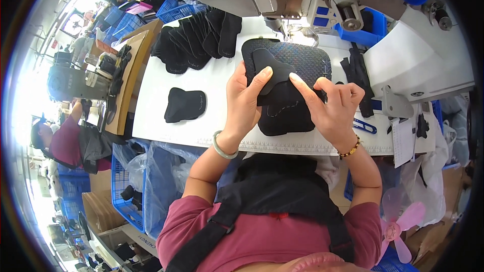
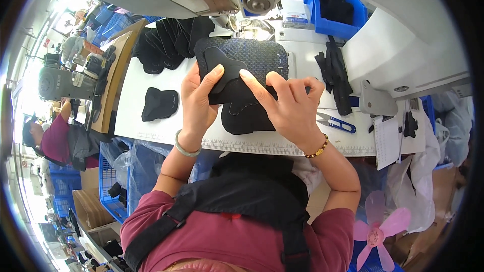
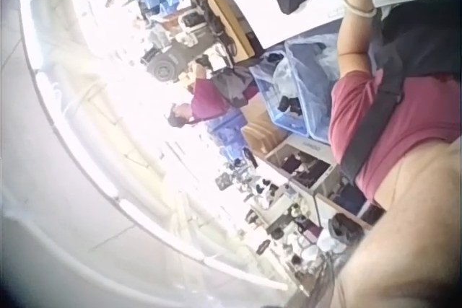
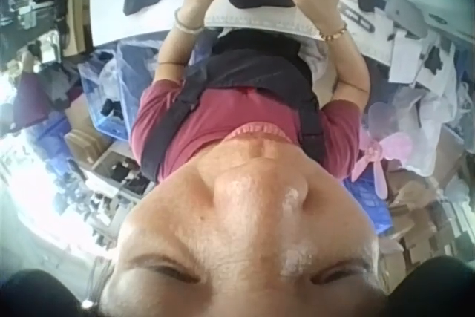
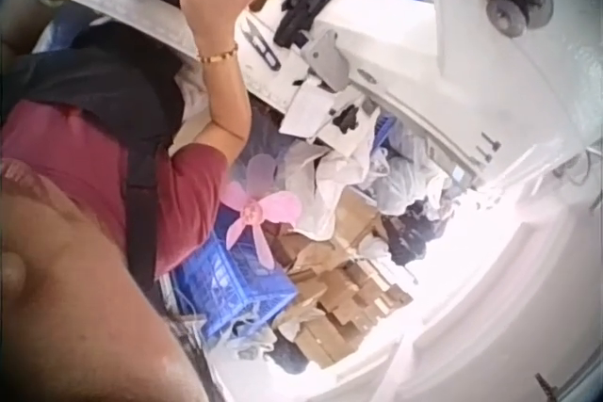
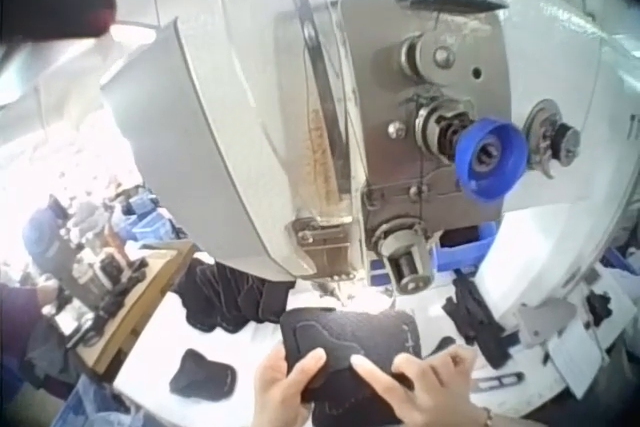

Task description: Stitching black fabric components of a shoe using a sewing machine in an industrial setting.

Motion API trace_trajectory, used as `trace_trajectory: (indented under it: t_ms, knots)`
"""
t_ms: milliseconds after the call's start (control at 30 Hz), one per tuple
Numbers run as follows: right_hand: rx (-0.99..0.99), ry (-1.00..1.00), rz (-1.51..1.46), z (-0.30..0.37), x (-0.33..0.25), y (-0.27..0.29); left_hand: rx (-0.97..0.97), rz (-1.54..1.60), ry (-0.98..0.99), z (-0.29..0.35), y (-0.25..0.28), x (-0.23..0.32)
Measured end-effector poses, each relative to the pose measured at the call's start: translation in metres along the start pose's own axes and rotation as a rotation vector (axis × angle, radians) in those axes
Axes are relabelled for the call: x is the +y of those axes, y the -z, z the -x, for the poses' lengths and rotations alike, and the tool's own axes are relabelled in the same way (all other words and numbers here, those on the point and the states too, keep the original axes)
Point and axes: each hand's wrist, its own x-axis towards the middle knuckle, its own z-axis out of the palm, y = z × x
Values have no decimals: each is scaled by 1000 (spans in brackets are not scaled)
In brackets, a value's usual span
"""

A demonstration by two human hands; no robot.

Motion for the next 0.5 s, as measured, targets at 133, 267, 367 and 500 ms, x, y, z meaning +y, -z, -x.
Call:
trace_trajectory:
  t_ms: [133, 267, 367, 500]
  knots:
    - [-11, 12, 15, -4, 3, -1, 19, 19, -21, -3, -4, 1]
    - [-21, 13, 26, -6, 3, -3, 22, 16, -39, -5, -3, -1]
    - [-26, 4, 11, -8, 4, -4, 14, 26, -36, -7, -2, 0]
    - [-21, 25, 17, -22, 4, -3, 12, -14, -16, -19, 0, 9]
